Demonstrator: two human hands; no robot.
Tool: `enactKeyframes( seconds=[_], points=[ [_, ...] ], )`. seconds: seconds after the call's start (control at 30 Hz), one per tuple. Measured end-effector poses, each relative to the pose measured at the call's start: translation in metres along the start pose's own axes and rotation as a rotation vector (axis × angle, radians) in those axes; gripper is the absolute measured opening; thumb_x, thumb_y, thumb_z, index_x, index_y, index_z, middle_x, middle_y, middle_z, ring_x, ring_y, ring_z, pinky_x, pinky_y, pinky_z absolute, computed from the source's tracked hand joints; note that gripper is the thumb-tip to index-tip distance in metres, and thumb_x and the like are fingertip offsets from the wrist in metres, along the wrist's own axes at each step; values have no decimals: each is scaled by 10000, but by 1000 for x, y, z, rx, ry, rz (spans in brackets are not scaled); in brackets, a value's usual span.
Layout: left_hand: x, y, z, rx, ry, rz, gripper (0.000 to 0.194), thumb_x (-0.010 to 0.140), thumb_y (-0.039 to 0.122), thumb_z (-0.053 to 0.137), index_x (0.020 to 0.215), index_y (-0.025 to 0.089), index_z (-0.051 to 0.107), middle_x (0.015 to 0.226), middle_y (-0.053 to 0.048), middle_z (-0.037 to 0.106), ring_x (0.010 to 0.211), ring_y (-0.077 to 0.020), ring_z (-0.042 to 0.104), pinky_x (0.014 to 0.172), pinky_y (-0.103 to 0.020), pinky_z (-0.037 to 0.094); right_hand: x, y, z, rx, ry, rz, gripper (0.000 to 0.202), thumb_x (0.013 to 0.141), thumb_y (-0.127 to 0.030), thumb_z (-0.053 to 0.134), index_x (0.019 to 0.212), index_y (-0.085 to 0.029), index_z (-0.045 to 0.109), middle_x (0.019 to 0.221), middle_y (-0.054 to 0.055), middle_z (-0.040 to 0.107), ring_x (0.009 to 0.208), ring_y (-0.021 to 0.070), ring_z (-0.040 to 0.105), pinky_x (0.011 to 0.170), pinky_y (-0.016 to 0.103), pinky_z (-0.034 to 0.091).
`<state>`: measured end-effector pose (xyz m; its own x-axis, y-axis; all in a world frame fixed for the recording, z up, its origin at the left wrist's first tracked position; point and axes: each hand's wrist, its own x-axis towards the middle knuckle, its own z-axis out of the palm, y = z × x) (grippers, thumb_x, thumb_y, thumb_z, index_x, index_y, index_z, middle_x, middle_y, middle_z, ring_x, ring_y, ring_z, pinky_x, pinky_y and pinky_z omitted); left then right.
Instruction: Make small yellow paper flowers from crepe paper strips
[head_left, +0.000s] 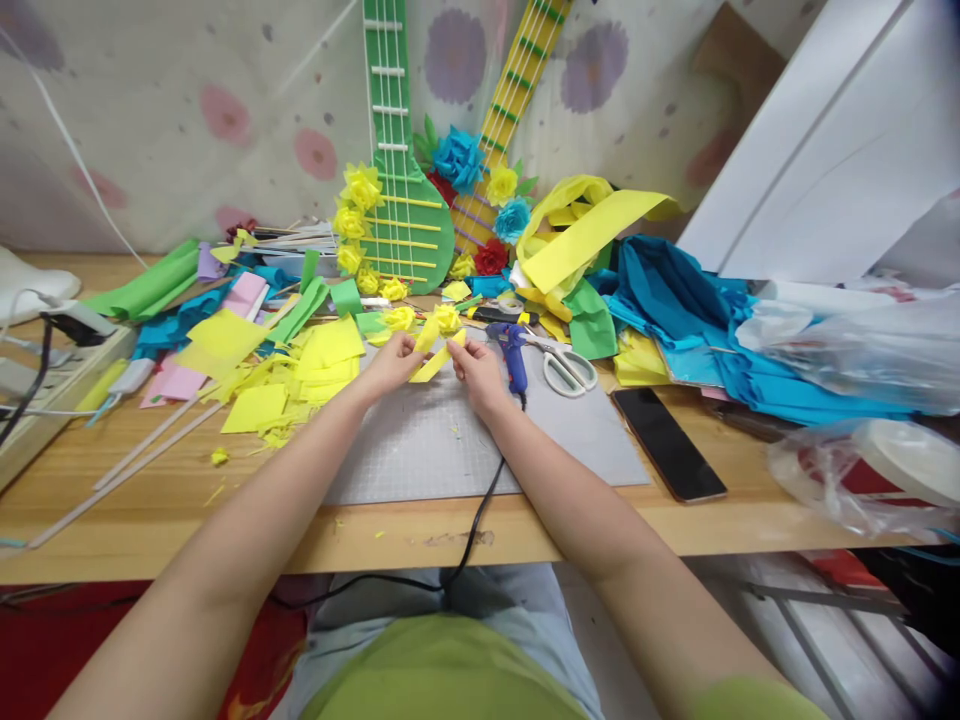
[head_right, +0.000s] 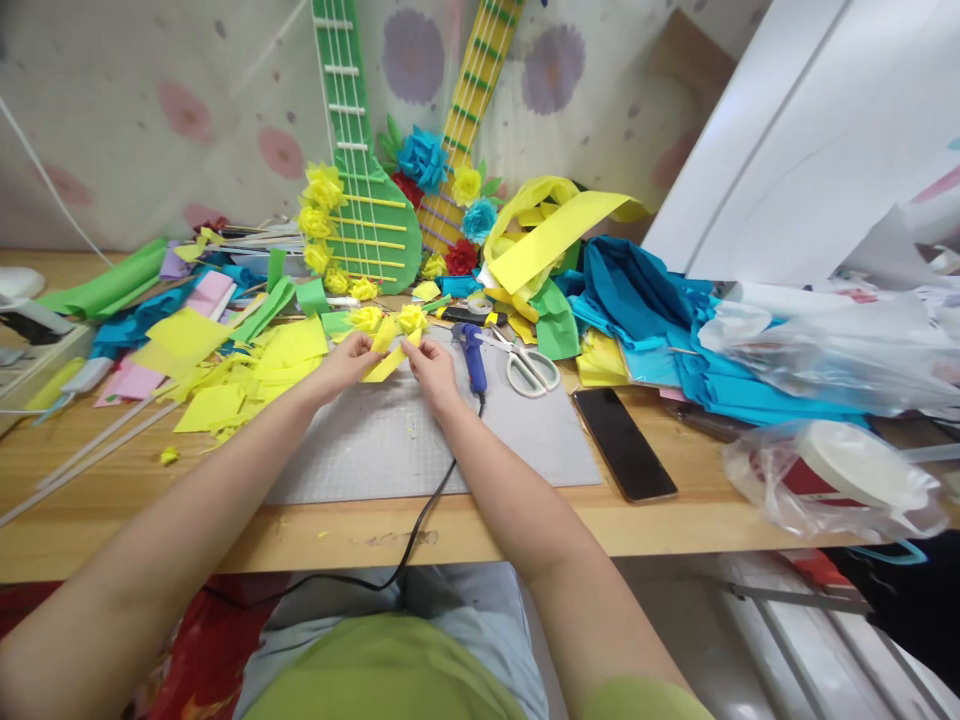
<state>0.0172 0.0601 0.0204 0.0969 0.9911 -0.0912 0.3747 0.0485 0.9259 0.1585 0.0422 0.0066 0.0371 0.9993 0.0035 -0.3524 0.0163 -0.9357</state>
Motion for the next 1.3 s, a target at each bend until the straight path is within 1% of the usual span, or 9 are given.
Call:
enactKeyframes(
  seconds=[0.07,0.2,0.37,0.47,0.57,0.73,0.9,1.07,1.3],
  points=[
    [-10,-4,3,-118,-27,-21,238,721,294,570,882,181,435,688,8,607,558,-103,549,545,-216,409,-4,-1,3,-82,-57,-66,228,660,-331,635,579,-175,489,483,-81,427,440,30,346,432,163,269],
    [-27,-8,9,-246,-102,24,276,745,310,525,982,170,495,802,-10,639,642,-96,565,600,-211,432,-7,1,5,-156,-141,-109,166,650,-298,628,590,-170,540,563,-56,519,539,56,445,547,181,360],
    [-37,-9,12,-349,-137,-68,235,738,227,450,913,145,583,808,-22,635,643,-98,548,588,-214,447,-5,5,4,-262,-102,-151,166,665,-307,615,587,-178,545,538,-60,501,530,66,429,533,183,339],
    [-36,-12,15,-450,-146,-101,254,774,227,405,965,143,549,819,-37,628,709,-119,575,641,-251,486,-5,7,3,-350,-59,-171,170,662,-309,622,584,-178,546,522,-68,470,515,61,390,514,179,312],
    [-36,-14,17,-458,-186,-53,244,811,279,422,1004,149,495,842,-45,615,712,-119,585,624,-262,494,-5,10,2,-402,-66,-168,176,675,-325,615,602,-178,551,528,-68,469,512,60,389,513,178,315],
    [-39,-14,20,-338,-214,62,223,811,376,496,866,168,440,731,7,547,518,-53,478,461,-179,386,-6,13,2,-347,-125,-101,184,679,-359,620,646,-190,558,536,-63,500,500,64,428,495,175,332],
    [-41,-14,20,-273,-206,64,133,841,314,440,830,189,393,679,44,473,458,-40,367,413,-173,278,-7,10,5,-285,-94,-117,203,652,-303,649,788,-218,526,531,-96,500,463,50,431,464,157,327],
    [-41,-19,15,57,-164,210,127,861,282,348,890,190,431,696,29,501,534,-76,415,540,-203,350,-8,3,5,-219,-92,-81,258,694,-298,610,890,-235,453,512,-120,487,400,37,406,407,148,294],
    [-43,-16,1,530,-122,268,298,871,278,283,1112,201,440,911,-54,597,825,-191,558,736,-300,390,-8,-1,3,-151,-241,27,252,692,-334,611,879,-203,503,543,-103,494,381,20,396,344,137,245]
  ],
)
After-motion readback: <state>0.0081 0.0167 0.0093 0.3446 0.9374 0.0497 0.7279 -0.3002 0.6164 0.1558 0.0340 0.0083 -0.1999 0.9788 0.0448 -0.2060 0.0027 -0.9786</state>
